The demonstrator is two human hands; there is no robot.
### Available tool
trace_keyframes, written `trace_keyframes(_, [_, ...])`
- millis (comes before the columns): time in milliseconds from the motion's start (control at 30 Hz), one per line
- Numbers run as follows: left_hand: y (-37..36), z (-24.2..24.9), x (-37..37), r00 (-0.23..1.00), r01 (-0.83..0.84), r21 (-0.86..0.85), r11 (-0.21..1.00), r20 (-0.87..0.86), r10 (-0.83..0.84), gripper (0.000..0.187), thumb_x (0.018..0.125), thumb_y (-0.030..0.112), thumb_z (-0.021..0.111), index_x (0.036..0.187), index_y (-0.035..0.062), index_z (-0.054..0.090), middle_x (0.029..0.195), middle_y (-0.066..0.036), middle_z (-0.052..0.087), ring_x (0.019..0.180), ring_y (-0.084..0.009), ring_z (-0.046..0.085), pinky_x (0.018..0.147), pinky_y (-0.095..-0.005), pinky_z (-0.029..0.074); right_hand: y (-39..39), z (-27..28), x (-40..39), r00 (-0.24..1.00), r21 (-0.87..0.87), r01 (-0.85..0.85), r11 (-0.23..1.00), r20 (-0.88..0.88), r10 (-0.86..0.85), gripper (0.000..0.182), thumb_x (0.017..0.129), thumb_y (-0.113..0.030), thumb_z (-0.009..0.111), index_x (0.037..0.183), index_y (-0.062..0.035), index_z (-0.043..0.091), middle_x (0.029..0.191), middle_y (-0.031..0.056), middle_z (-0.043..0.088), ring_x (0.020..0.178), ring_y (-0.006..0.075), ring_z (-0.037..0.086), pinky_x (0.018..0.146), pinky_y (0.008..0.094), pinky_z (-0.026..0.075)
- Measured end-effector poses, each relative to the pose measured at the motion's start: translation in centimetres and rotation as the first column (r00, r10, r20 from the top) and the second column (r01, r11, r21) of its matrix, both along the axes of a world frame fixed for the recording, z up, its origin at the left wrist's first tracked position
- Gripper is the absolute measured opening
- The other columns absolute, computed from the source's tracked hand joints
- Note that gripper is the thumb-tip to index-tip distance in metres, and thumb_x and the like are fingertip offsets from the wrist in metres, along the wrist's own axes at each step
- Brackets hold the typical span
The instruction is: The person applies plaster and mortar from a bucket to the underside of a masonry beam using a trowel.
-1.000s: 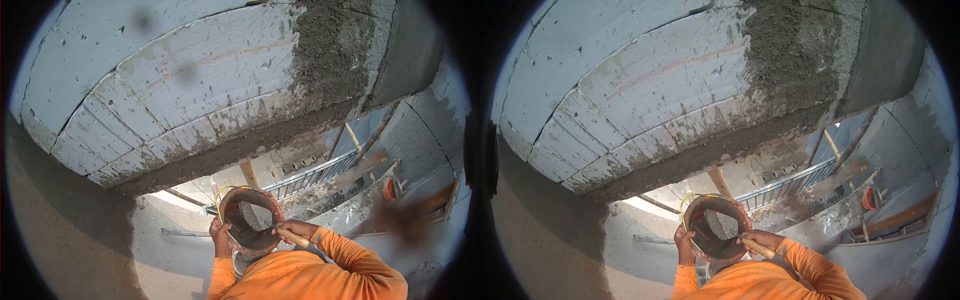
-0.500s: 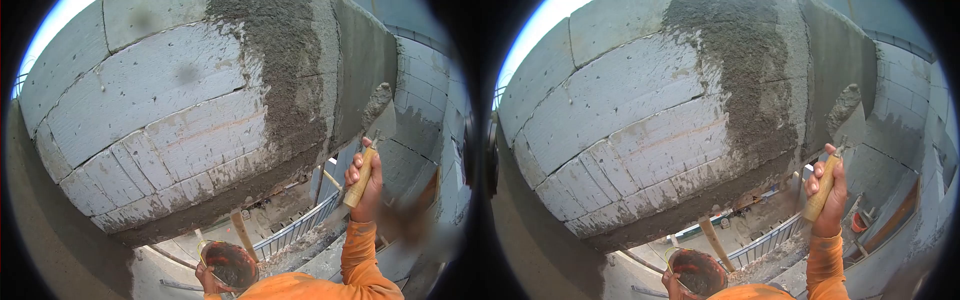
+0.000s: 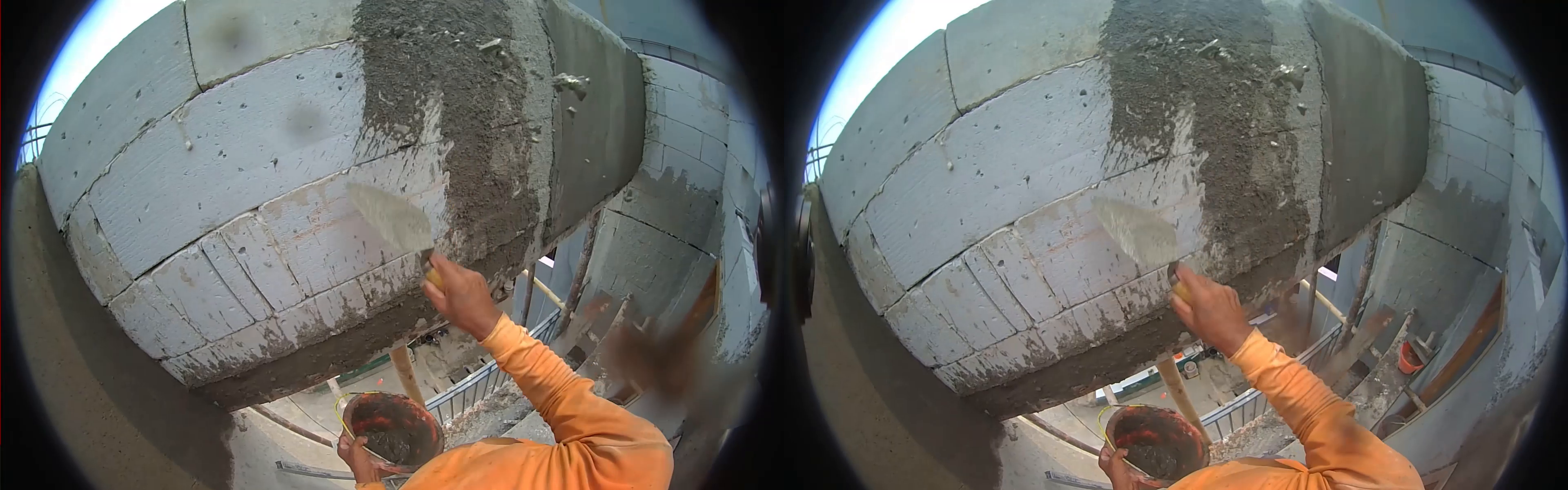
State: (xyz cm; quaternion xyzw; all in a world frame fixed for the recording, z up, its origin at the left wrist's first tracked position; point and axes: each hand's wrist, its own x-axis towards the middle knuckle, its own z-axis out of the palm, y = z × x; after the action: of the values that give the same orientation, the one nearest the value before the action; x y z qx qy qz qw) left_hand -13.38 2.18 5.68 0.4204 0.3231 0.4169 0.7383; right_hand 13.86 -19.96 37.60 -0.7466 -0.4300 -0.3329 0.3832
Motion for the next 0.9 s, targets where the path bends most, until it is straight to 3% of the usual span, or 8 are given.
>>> trace_keyframes(67, [0.5,-0.6,0.4,0.999,-0.035,-0.004,0.999,0.031,0.035,0.055,0.064,-0.01,0.056,0.119,-0.0091,0.064,0.118,-0.016,0.069,0.106,-0.0272,0.068,0.105,-0.0352,0.048,-1.3,-13.0,-5.4,0.947,-0.214,-0.301,0.929,-0.184,0.265,0.044,0.09,-0.028,0.075,0.125,-0.008,0.057,0.099,0.021,0.073,0.082,0.0451,0.072,0.072,0.0531,0.057])
trace_keyframes(200, [-2.0,2.3,-3.0,0.996,0.066,-0.156,0.985,0.068,-0.056,0.05,0.067,-0.009,0.055,0.116,-0.0076,0.061,0.113,-0.017,0.07,0.095,-0.0265,0.07,0.089,-0.0355,0.058,-7.1,-18.2,-9.1,0.705,-0.364,-0.536,0.761,-0.69,0.166,0.038,0.091,-0.027,0.073,0.118,-0.0063,0.056,0.098,0.0222,0.071,0.085,0.0469,0.07,0.074,0.0561,0.056])
trace_keyframes(333, [-2.6,3.2,-2.0,0.984,0.062,-0.119,0.991,-0.16,-0.081,0.035,0.072,-0.011,0.056,0.106,-0.0015,0.062,0.102,-0.008,0.067,0.086,-0.0154,0.064,0.081,-0.0261,0.053,-7.4,-23.9,-6.0,0.697,-0.453,-0.578,0.679,-0.707,0.121,0.028,0.096,-0.023,0.062,0.116,-0.0037,0.058,0.09,0.0229,0.072,0.081,0.0486,0.069,0.076,0.0548,0.055])
trace_keyframes(433, [-3.5,3.4,-0.1,0.972,0.164,-0.079,0.983,-0.158,-0.175,0.055,0.072,-0.014,0.053,0.125,-0.0053,0.064,0.11,-0.006,0.068,0.089,-0.0109,0.063,0.082,-0.0231,0.051,-4.6,-28.3,-4.2,0.781,-0.758,-0.555,0.343,-0.617,-0.097,0.029,0.098,-0.024,0.054,0.117,-0.0033,0.061,0.087,0.0222,0.074,0.082,0.0443,0.072,0.076,0.0544,0.057])
trace_keyframes(633, [-5.1,3.7,2.6,0.904,0.342,0.07,0.937,-0.296,-0.308,0.056,0.073,-0.015,0.054,0.127,-0.0055,0.064,0.112,-0.003,0.066,0.094,-0.0077,0.06,0.082,-0.0217,0.048,2.1,-34.0,-6.3,0.831,-0.791,-0.549,0.27,-0.553,0.067,0.031,0.096,-0.03,0.06,0.104,-0.0012,0.066,0.088,0.0244,0.073,0.087,0.0415,0.074,0.076,0.0537,0.059])
trace_keyframes(767, [-6.5,5.7,4.9,0.896,0.373,0.091,0.923,-0.296,-0.332,0.05,0.075,-0.014,0.057,0.124,-0.0044,0.065,0.109,-0.001,0.064,0.089,-0.0062,0.056,0.079,-0.0213,0.046,-0.4,-40.0,-7.1,0.833,-0.733,-0.551,0.398,-0.452,0.319,0.035,0.093,-0.034,0.063,0.095,-0.0002,0.069,0.089,0.0253,0.073,0.084,0.0384,0.075,0.071,0.0506,0.059])
trace_keyframes(867, [-7.8,6.2,6.5,0.916,0.338,0.089,0.937,-0.258,-0.306,0.049,0.076,-0.013,0.059,0.124,-0.0038,0.065,0.101,0.001,0.061,0.083,-0.0055,0.052,0.074,-0.0211,0.045,-1.2,-40.4,-6.4,0.545,-0.545,-0.83,0.118,-0.749,0.377,0.038,0.097,-0.036,0.061,0.098,0.0006,0.07,0.084,0.0202,0.073,0.071,0.031,0.073,0.065,0.0477,0.057])
trace_keyframes(900, [-7.7,4.9,6.4,0.919,0.331,0.078,0.94,-0.253,-0.302,0.049,0.076,-0.012,0.059,0.124,-0.004,0.064,0.099,0.002,0.06,0.083,-0.0055,0.052,0.075,-0.0208,0.045,-1.7,-37.3,-6.1,0.303,-0.303,-0.944,0.132,-0.953,-0.017,0.037,0.099,-0.035,0.057,0.104,-0.0005,0.069,0.081,0.0153,0.07,0.066,0.0261,0.069,0.062,0.0443,0.055])
